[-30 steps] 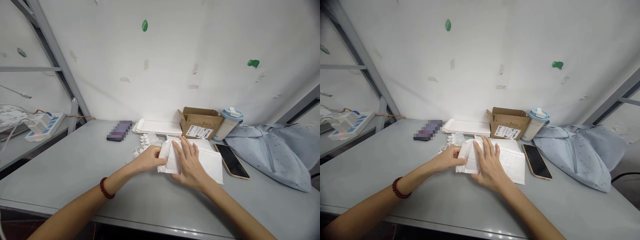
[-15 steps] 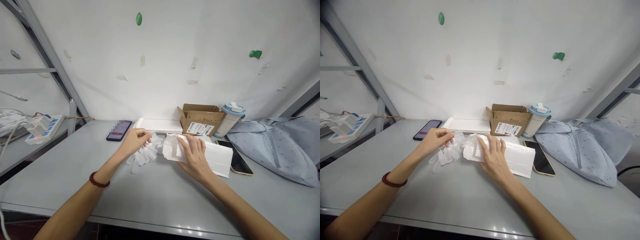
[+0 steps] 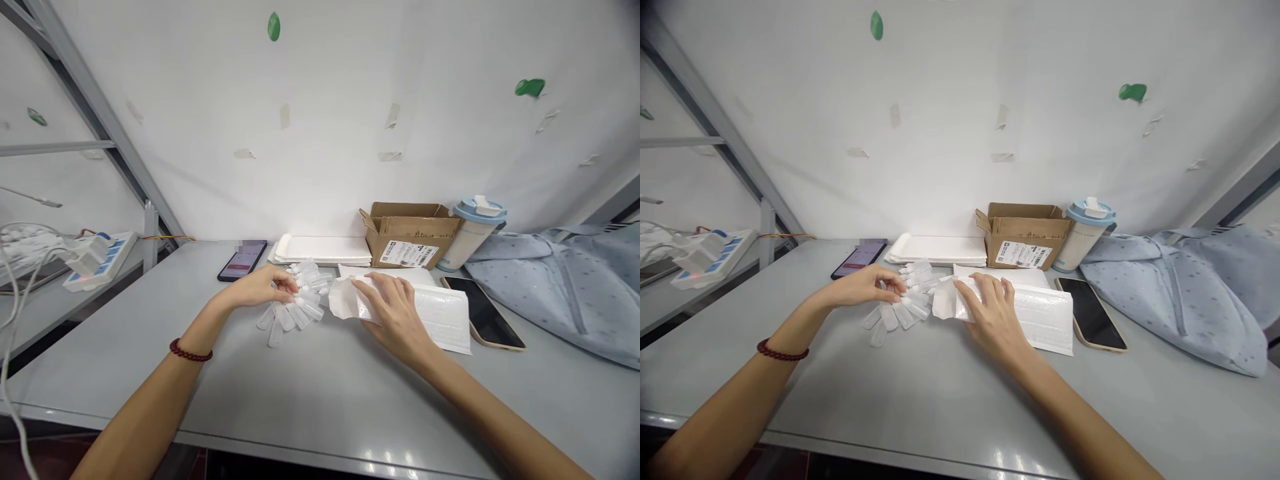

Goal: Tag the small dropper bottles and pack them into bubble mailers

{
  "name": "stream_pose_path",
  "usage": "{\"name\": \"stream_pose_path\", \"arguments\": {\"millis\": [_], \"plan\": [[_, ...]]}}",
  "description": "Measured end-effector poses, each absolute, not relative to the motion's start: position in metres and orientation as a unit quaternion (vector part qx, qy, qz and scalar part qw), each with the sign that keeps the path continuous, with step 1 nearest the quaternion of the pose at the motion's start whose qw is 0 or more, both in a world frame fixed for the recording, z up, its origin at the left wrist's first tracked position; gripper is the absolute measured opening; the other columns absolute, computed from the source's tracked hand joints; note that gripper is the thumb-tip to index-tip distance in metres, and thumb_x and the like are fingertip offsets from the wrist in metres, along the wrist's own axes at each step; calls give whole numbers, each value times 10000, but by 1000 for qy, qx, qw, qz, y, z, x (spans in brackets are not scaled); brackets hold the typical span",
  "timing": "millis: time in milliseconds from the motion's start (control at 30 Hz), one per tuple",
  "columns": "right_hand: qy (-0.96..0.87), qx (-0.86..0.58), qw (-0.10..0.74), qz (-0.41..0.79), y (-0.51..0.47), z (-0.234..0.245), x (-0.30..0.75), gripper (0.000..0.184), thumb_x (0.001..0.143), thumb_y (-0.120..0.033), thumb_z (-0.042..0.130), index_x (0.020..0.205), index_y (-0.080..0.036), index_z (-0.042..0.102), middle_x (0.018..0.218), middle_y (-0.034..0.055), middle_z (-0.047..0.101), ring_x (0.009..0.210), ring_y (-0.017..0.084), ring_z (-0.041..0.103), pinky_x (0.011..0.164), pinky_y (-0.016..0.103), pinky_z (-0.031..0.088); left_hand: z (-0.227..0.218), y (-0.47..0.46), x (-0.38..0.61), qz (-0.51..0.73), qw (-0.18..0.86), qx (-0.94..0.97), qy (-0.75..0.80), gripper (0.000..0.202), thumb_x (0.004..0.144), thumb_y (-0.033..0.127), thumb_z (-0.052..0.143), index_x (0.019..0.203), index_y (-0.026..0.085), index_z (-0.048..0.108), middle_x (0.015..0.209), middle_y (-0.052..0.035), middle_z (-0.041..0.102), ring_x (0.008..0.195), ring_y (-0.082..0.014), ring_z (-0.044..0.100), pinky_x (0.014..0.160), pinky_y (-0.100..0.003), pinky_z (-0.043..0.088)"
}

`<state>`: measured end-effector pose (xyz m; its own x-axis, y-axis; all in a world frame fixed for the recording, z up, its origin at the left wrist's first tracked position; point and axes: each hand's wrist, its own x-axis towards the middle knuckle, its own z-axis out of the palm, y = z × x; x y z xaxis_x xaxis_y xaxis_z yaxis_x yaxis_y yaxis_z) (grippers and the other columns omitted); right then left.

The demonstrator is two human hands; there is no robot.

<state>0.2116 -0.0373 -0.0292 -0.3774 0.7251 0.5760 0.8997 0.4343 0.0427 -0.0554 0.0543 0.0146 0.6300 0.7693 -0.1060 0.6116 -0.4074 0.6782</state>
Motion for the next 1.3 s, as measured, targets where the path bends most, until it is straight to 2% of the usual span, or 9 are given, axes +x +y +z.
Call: {"name": "stream_pose_path", "arguments": {"millis": [100,267,567,667,733,867,1033,1167,1300], "plan": [[-809,-510,240,-169,-38,-28,211,544,716,-87,528,1244,-180,436,1200,163,449,1087,297,411,916,496,296,14,55,-56,134,383,809,424,163,702,308,609,774,192,698,777,-25,673,741,-159,588,645,-236,432],[-806,-511,245,-170,-40,-28,211,592,719,-110,520,1286,-186,370,1207,161,441,1084,301,405,914,494,295,21,52,-56,231,447,746,436,153,681,315,673,763,190,704,779,-32,672,760,-154,584,702,-260,447],[-814,-508,234,-155,-40,-31,211,587,741,-114,495,1300,-153,321,1220,172,453,1122,301,397,925,490,285,15,41,-35,350,526,657,411,156,626,279,730,713,157,687,683,-20,638,592,-97,524,565,-232,431],[-815,-502,239,-163,-40,-31,210,578,744,-113,489,1297,-155,328,1207,167,468,1115,298,406,920,482,292,5,29,-16,359,531,651,407,163,617,260,736,709,138,678,699,-32,657,630,-122,570,600,-245,463],[-814,-499,247,-168,-40,-31,210,583,746,-124,492,1302,-161,324,1198,163,478,1105,297,416,915,478,296,0,19,-3,372,511,659,407,149,622,253,729,701,136,680,728,-42,676,712,-156,609,682,-269,487],[-820,-498,235,-157,-39,-27,211,555,750,-151,505,1284,-162,352,1177,153,504,1076,292,439,904,458,301,-1,-1,10,349,444,722,400,134,704,272,659,759,160,708,778,-41,702,747,-175,619,687,-270,477],[-820,-505,226,-144,-42,-21,211,572,741,-154,503,1292,-173,349,1189,149,497,1085,301,432,908,458,285,7,0,0,349,249,815,390,188,811,268,528,840,179,690,856,-37,692,780,-168,598,672,-257,451],[-825,-496,229,-143,-48,-15,208,608,737,-149,501,1313,-173,308,1207,151,481,1107,302,416,915,472,284,9,17,-20,306,62,846,433,223,838,249,461,894,165,660,924,-77,663,899,-218,562,783,-333,432],[-826,-490,235,-147,-52,-12,207,603,740,-155,506,1308,-164,304,1227,156,464,1128,294,401,923,481,284,11,29,-34,205,50,857,471,244,815,270,476,941,166,657,954,-88,653,977,-262,527,817,-370,420]]}}
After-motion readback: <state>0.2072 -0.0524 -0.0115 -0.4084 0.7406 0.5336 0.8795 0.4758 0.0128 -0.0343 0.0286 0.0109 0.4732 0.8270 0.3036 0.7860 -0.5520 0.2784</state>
